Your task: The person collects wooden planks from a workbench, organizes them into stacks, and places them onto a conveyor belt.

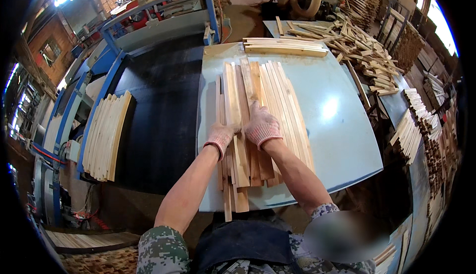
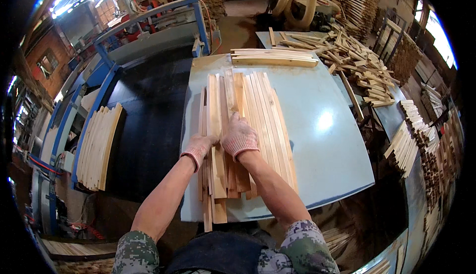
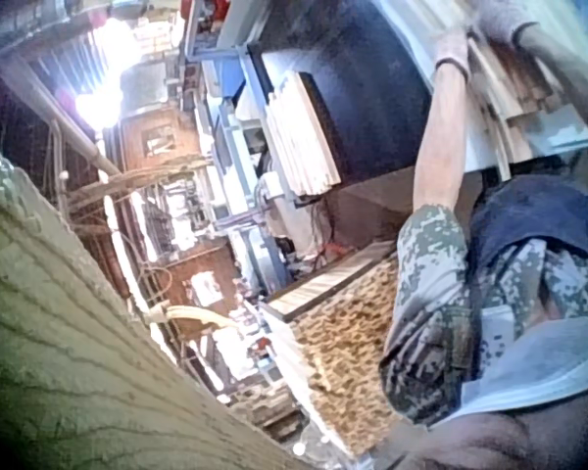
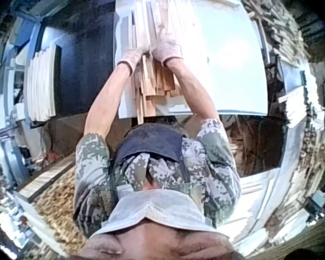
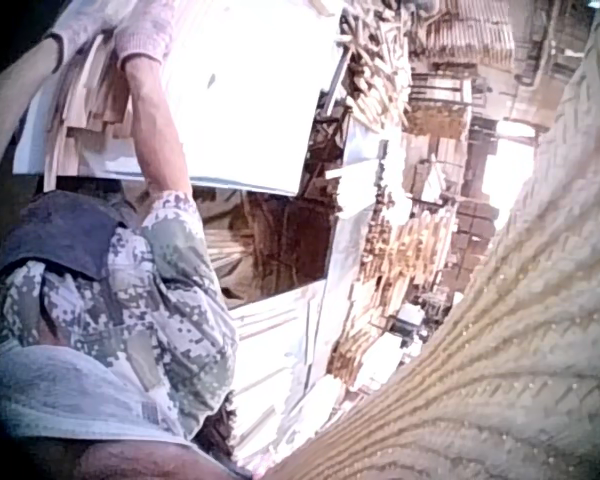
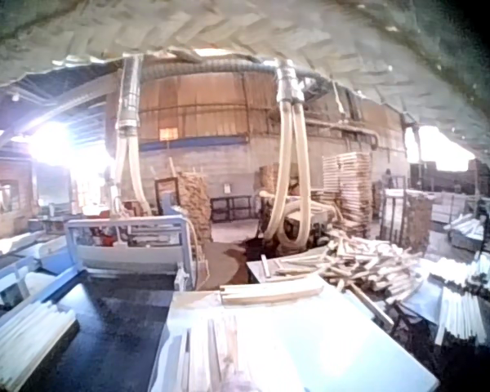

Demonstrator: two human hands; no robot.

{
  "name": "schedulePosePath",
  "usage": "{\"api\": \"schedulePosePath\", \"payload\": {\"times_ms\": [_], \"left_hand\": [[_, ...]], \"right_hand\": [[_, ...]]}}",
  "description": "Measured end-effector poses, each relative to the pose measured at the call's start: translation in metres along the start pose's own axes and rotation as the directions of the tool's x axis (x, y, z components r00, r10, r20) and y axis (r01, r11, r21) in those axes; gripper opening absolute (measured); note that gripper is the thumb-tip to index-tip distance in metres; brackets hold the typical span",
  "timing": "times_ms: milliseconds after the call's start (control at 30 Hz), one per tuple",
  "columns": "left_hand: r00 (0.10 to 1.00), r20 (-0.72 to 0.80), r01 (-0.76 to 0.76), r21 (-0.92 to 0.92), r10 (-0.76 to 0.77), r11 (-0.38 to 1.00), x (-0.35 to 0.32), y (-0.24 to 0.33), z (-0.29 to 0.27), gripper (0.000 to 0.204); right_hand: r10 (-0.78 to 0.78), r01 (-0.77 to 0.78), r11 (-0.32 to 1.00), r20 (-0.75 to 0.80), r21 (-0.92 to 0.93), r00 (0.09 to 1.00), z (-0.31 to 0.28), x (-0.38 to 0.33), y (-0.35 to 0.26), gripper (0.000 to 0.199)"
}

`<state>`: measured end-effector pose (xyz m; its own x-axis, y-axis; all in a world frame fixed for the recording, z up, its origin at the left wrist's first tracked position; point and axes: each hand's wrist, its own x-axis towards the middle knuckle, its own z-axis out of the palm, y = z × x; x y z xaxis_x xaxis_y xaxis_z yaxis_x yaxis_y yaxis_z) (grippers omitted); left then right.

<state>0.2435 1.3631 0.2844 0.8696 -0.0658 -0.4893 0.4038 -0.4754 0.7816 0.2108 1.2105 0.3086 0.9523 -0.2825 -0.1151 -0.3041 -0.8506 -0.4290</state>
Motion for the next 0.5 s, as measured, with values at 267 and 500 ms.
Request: {"api": "schedulePosePath", "payload": {"times_ms": [267,500], "left_hand": [[0.981,0.052,-0.134,-0.515,0.187,0.847,0.001,-0.037,-0.028,0.048],[0.883,-0.311,-0.432,-0.247,0.351,0.867,-0.024,-0.066,-0.113,0.053]], "right_hand": [[-0.05,0.058,0.978,-0.044,0.202,0.998,-0.014,-0.003,0.03,0.084],[-0.197,0.019,0.568,0.113,0.823,0.974,0.005,-0.03,-0.036,0.084]]}}
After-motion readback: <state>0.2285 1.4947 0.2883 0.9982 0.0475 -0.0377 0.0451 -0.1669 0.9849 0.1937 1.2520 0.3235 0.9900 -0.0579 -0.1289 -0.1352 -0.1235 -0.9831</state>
